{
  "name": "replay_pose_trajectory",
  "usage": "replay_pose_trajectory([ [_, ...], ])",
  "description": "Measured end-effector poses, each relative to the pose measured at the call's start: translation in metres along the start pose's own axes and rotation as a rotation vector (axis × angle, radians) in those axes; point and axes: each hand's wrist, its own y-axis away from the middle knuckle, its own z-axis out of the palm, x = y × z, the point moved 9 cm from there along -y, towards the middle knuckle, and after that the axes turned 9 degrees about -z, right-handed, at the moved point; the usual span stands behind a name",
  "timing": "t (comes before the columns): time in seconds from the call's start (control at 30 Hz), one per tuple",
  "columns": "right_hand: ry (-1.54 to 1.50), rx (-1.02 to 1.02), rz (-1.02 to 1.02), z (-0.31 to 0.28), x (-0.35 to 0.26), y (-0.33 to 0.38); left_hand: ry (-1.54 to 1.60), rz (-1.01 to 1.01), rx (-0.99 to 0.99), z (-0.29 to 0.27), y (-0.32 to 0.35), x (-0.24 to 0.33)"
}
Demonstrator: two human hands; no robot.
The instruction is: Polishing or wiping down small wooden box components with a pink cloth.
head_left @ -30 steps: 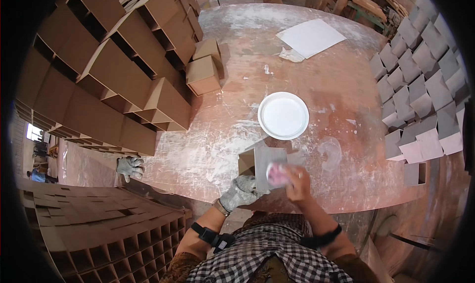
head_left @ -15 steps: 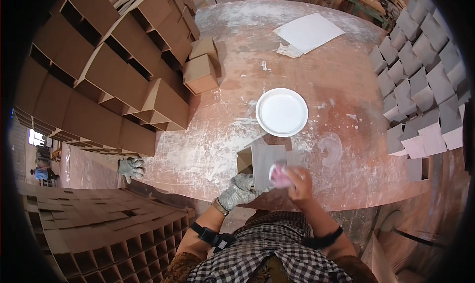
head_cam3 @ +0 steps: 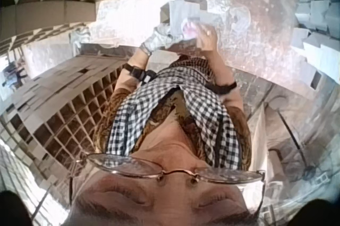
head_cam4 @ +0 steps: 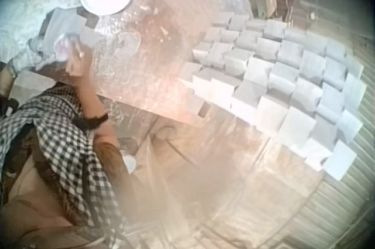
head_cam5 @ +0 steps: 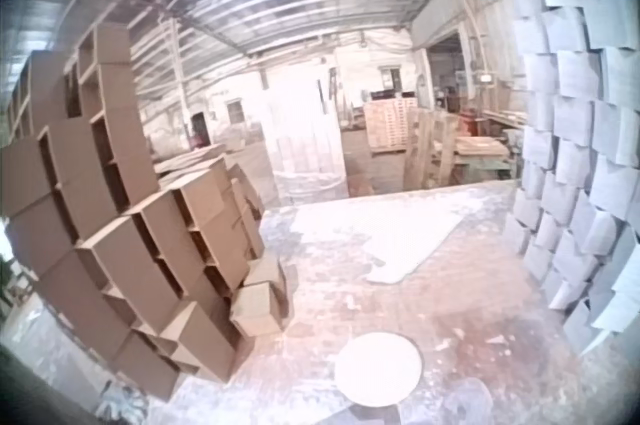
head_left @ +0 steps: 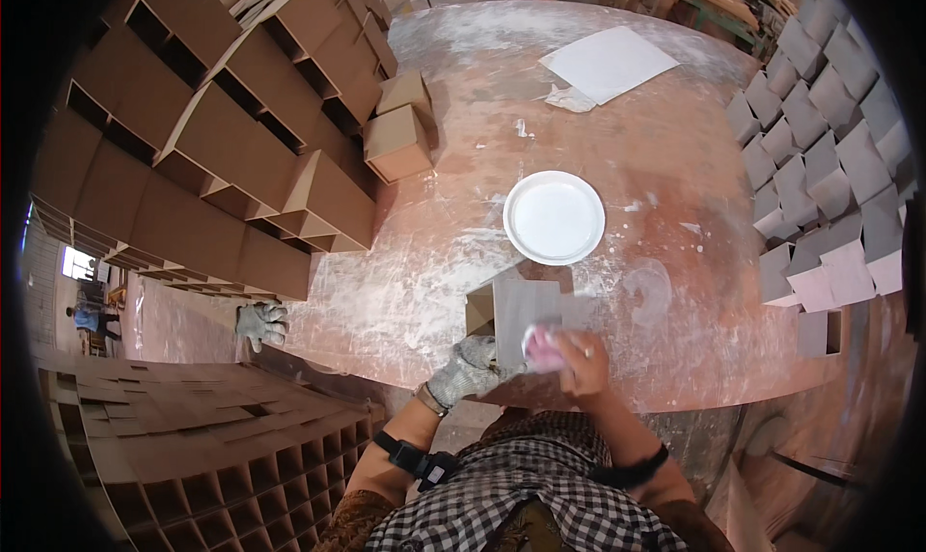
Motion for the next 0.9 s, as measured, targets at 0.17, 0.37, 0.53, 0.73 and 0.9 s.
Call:
replay_pose_trajectory([
  [0.17, 0.072, -0.098, 0.045, -0.001, 0.02, -0.009, -0.031, -0.004, -0.047, 0.001, -0.003, 0.005],
  [0.37, 0.204, 0.024, 0.078, 0.019, 0.045, -0.059, 0.052, -0.089, -0.09, -0.005, -0.005, 0.015],
  [0.53, 0.01, -0.082, -0.09, 0.012, -0.038, -0.01, 0.022, -0.106, -0.21, 0.023, -0.001, -0.011],
  [0.73, -0.478, 0.139, 0.163, 0.003, -0.021, -0.008, 0.155, -0.279, -0.288, 0.011, -0.007, -0.003],
  [0.9, 0.006, 0.057, 0.052, 0.018, 0.026, -0.104, 0.085, -0.215, -0.219, 0.006, -0.007, 0.006],
])
